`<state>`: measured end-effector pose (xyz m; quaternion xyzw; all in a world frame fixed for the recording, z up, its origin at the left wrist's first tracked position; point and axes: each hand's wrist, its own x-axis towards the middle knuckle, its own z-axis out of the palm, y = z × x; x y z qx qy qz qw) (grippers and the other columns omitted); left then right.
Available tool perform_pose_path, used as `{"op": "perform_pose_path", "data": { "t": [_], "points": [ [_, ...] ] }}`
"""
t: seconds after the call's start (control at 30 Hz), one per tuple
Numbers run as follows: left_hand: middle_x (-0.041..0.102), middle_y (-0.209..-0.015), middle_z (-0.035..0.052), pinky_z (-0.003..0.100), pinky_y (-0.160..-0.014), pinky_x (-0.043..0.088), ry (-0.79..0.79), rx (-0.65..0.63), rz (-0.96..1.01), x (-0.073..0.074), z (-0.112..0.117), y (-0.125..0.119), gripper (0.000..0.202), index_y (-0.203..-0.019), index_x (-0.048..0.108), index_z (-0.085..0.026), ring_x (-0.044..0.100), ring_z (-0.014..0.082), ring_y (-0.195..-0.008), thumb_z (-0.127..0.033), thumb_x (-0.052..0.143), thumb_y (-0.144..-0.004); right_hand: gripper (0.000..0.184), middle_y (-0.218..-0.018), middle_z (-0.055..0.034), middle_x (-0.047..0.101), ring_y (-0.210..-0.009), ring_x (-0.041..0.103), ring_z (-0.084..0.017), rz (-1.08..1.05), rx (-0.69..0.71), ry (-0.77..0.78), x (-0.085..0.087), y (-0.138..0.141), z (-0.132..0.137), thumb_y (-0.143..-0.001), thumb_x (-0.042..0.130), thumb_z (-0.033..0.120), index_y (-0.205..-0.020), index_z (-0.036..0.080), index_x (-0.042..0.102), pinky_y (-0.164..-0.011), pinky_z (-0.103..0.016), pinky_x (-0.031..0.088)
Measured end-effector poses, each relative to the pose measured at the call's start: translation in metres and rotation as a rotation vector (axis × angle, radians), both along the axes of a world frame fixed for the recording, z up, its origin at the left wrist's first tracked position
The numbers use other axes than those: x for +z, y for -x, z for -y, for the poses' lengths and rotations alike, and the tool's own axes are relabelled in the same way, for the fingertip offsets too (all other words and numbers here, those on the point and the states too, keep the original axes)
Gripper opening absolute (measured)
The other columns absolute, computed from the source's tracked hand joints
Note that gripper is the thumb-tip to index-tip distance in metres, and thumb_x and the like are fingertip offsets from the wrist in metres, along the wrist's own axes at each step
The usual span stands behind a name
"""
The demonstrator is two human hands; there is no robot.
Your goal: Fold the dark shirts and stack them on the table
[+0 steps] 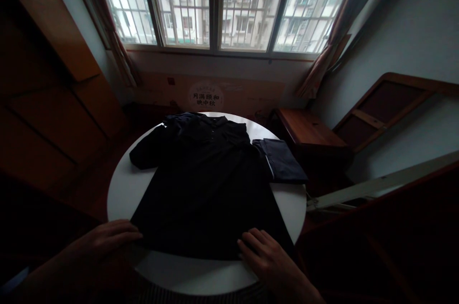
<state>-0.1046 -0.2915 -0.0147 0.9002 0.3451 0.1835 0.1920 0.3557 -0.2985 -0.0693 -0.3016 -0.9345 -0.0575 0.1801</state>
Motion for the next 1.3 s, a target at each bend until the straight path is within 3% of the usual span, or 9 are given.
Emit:
{"op": "perform_pose_path", "data": {
  "t": [0.13,0.27,0.47,0.6,0.7,0.9,1.0,1.1,1.3],
  "points": [
    [0.075,-0.106,0.0034,0.026,-0.079,0.057,0.004,0.01,-0.013,0.006,0.002,0.003,0.043,-0.123,0.067,-0.033,0.07,0.0177,-0.091,-0.009,0.052,-0.09,0.021,-0.098,-0.0112,0.072,-0.091,0.067,-0.023,-0.025,-0.009,0.016,0.004,0.008,0.002,-0.097,0.053,0.021,-0.11,0.014,0.069,-0.077,-0.037,0.059],
    [0.077,-0.098,0.0035,0.029,-0.075,0.056,0.05,0.0,-0.028,0.014,0.002,0.001,0.036,-0.113,0.072,-0.032,0.07,0.0186,-0.083,-0.013,0.054,-0.089,0.024,-0.094,-0.0106,0.071,-0.086,0.066,-0.021,-0.023,0.03,0.016,0.007,0.011,0.001,-0.095,0.048,0.01,-0.106,0.014,0.069,-0.075,-0.036,0.058],
    [0.077,-0.092,0.0053,0.031,-0.076,0.057,0.112,-0.022,-0.067,0.014,0.002,0.004,0.025,-0.104,0.075,-0.03,0.07,0.02,-0.079,-0.021,0.056,-0.09,0.03,-0.101,-0.0127,0.072,-0.093,0.066,-0.022,-0.027,0.034,0.026,0.006,0.004,0.001,-0.092,0.046,0.007,-0.111,0.014,0.068,-0.079,-0.037,0.058],
    [0.075,-0.109,0.0025,0.039,-0.096,0.054,-0.094,0.192,-0.006,0.008,0.006,0.021,0.033,-0.115,0.07,-0.032,0.069,0.0206,-0.1,-0.019,0.047,-0.095,0.031,-0.106,-0.0125,0.072,-0.099,0.066,-0.022,0.003,0.053,0.032,0.001,0.002,0.003,-0.093,0.046,0.006,-0.113,0.014,0.068,-0.081,-0.037,0.058],
    [0.072,-0.117,-0.0004,0.039,-0.099,0.053,-0.245,0.361,0.003,0.007,0.009,0.036,0.039,-0.122,0.065,-0.033,0.065,0.0212,-0.113,-0.016,0.042,-0.095,0.028,-0.11,-0.0125,0.072,-0.102,0.065,-0.023,0.003,0.063,0.026,-0.006,0.005,0.006,-0.094,0.048,0.008,-0.113,0.014,0.067,-0.082,-0.037,0.058],
    [0.074,-0.107,-0.0002,0.028,-0.085,0.058,-0.238,0.131,0.013,0.016,0.002,0.039,0.051,-0.134,0.056,-0.038,0.07,0.0186,-0.097,-0.011,0.045,-0.092,0.03,-0.107,-0.0131,0.072,-0.102,0.065,-0.023,-0.025,0.043,-0.002,-0.011,0.011,0.009,-0.094,0.045,0.007,-0.112,0.013,0.068,-0.083,-0.038,0.059],
    [0.073,-0.112,0.0029,0.026,-0.082,0.058,-0.214,0.109,-0.012,0.018,0.0,0.032,0.059,-0.145,0.047,-0.036,0.071,0.0181,-0.096,-0.008,0.044,-0.092,0.027,-0.103,-0.0126,0.072,-0.098,0.066,-0.023,-0.041,0.016,-0.004,-0.007,0.014,0.01,-0.095,0.046,0.009,-0.109,0.012,0.069,-0.082,-0.037,0.059],
    [0.071,-0.119,0.0047,0.025,-0.085,0.058,-0.198,0.095,-0.04,0.014,0.001,0.033,0.062,-0.15,0.042,-0.032,0.07,0.0185,-0.101,-0.01,0.047,-0.092,0.023,-0.101,-0.0126,0.072,-0.092,0.067,-0.024,-0.062,-0.035,0.005,-0.005,0.019,0.011,-0.097,0.048,0.017,-0.106,0.012,0.069,-0.078,-0.038,0.059],
    [0.068,-0.128,0.0019,0.029,-0.099,0.053,-0.318,0.032,-0.063,0.013,-0.003,0.046,0.054,-0.147,0.046,-0.03,0.068,0.0186,-0.11,-0.016,0.049,-0.094,0.025,-0.099,-0.0118,0.072,-0.089,0.066,-0.022,-0.044,0.007,-0.039,-0.007,0.025,0.008,-0.091,0.047,0.004,-0.104,0.011,0.068,-0.076,-0.035,0.058]
  ]
}}
